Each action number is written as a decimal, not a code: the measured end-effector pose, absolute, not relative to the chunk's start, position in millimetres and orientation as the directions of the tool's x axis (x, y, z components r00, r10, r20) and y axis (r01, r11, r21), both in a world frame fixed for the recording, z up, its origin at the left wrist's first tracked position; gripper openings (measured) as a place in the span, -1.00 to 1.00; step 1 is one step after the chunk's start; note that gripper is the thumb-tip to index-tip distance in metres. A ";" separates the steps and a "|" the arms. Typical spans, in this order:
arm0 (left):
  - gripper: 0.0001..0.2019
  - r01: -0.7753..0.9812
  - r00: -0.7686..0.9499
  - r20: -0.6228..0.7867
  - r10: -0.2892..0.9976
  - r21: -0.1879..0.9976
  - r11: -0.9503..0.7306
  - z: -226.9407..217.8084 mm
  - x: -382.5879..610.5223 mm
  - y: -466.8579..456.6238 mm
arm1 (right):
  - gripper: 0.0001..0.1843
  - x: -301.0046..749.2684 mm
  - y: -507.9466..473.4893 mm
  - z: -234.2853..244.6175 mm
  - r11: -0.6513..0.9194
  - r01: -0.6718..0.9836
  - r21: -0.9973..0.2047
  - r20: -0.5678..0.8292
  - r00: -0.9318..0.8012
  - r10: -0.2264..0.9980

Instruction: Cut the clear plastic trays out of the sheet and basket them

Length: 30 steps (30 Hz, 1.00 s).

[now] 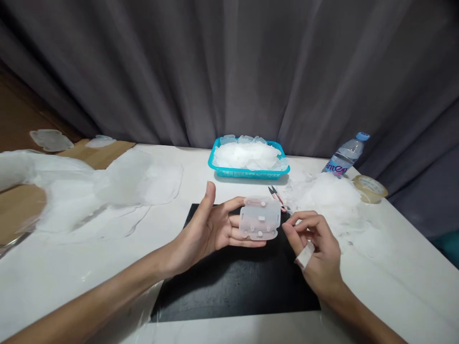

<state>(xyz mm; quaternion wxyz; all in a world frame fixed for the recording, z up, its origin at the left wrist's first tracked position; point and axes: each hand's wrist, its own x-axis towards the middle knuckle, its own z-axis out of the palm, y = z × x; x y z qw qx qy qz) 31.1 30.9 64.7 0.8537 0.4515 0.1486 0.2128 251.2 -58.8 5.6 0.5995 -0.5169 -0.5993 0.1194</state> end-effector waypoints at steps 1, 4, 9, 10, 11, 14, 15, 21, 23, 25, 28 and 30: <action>0.00 -0.232 0.865 -0.061 0.498 0.831 0.505 63.9 30.8 31.3 | -0.78 252.8 -57.2 5.2 0.425 0.494 -0.758 0.590 0.244 0.769; -0.02 -0.243 0.868 -0.057 0.494 0.819 0.520 63.9 30.1 31.3 | -0.65 257.7 -53.3 3.6 0.379 0.562 -0.735 0.561 0.191 0.805; -0.02 -0.252 0.861 -0.058 0.506 0.815 0.522 72.5 28.9 29.3 | -0.72 260.5 -49.9 -1.5 0.328 0.544 -0.772 0.516 0.235 0.824; -0.02 -0.254 0.857 -0.059 0.512 0.816 0.519 74.9 28.6 29.0 | -0.75 260.0 -49.0 -2.3 0.309 0.546 -0.779 0.506 0.255 0.824; -0.02 -0.257 0.854 -0.059 0.518 0.817 0.517 77.2 28.2 28.9 | -0.77 259.2 -47.6 -2.7 0.290 0.552 -0.782 0.499 0.275 0.822; -0.08 -0.265 0.834 -0.058 0.548 0.830 0.491 83.3 26.1 31.2 | -0.73 256.4 -37.0 0.6 0.254 0.568 -0.783 0.492 0.316 0.811; -0.17 -0.261 0.821 -0.059 0.568 0.846 0.465 84.6 24.6 33.4 | -0.70 255.7 -30.3 3.5 0.242 0.574 -0.782 0.487 0.322 0.812; -0.61 -0.095 0.645 -0.005 0.764 0.992 0.086 76.5 1.8 77.1 | -0.81 253.6 47.6 35.4 0.127 0.773 -0.621 0.344 0.124 0.931; -0.61 0.022 0.589 0.051 0.807 0.997 -0.079 68.7 -8.7 103.7 | -0.80 249.2 79.2 46.6 0.087 0.841 -0.534 0.300 0.092 0.950; -0.58 0.184 0.506 0.156 0.848 0.942 -0.282 61.9 -16.9 132.7 | -0.74 241.6 106.3 54.6 0.082 0.862 -0.500 0.313 0.092 0.945; -0.56 0.249 0.450 0.214 0.867 0.902 -0.352 55.6 -19.9 172.7 | -0.65 227.3 133.6 57.9 0.067 0.885 -0.460 0.327 0.099 0.940; -0.55 0.274 0.428 0.252 0.868 0.879 -0.391 51.7 -15.7 193.2 | -0.64 218.7 143.1 55.1 0.057 0.898 -0.435 0.324 0.098 0.941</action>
